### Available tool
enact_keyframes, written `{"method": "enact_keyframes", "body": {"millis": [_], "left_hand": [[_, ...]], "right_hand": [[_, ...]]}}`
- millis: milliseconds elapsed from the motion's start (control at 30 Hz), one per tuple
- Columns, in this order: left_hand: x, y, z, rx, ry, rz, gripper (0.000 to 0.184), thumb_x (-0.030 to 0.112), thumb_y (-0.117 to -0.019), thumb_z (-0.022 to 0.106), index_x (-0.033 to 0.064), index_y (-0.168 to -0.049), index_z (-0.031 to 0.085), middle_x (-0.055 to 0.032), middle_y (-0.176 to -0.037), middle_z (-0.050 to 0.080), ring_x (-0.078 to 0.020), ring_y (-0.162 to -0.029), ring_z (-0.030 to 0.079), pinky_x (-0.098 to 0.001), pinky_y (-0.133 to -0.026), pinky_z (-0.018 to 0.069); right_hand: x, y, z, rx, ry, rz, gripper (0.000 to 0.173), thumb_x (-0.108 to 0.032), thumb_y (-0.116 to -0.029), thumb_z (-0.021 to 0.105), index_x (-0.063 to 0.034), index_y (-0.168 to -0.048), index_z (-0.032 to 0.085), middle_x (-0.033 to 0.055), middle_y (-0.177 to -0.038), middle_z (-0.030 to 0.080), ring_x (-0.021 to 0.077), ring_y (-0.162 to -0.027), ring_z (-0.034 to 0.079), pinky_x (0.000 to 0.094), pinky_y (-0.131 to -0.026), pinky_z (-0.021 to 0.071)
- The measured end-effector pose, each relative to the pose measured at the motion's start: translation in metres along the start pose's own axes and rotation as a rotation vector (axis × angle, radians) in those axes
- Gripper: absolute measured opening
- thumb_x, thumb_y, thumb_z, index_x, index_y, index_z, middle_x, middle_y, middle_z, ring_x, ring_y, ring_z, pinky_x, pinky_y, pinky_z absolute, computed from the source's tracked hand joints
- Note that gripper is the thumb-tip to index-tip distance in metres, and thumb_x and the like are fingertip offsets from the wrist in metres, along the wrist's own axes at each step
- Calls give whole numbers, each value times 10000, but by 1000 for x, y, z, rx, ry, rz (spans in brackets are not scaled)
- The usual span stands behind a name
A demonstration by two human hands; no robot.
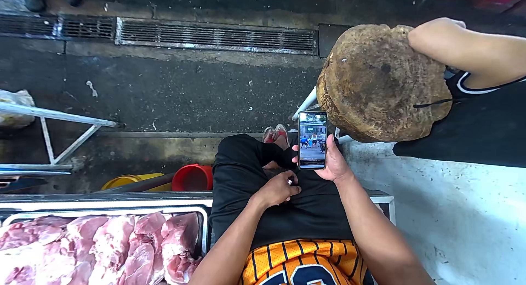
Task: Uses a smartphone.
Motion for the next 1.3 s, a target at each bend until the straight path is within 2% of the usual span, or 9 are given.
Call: {"method": "enact_keyframes", "body": {"millis": [767, 1300], "left_hand": [[0, 1, 0, 6, -21, -1, 341, 323, -968, 683, 136, -1232, 576, -40, -812, 640, -129, -565, 595, -289, -533, 522], [0, 0, 0, 4, -18, -1, 335, 321, -966, 688, 139, -1224, 579, -36, -815, 639, -122, -560, 590, -281, -529, 519]], "right_hand": [[0, 1, 0, 16, -8, 2, 818, -722, -888, 588, -157, -1466, 463, 271, -1321, 615, 425, -1146, 656, 557, -1007, 535], [-1, 1, 0, 13, 6, 2, 806, -731, -891, 572, -184, -1475, 468, 260, -1326, 614, 415, -1149, 654, 550, -1003, 538]]}}
Point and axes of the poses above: each hand's wrist, its own y-axis away from the middle knuckle, its own z-axis out of the palm, x = y × z, the point moved 10 cm from there along -y, towards the middle knuckle
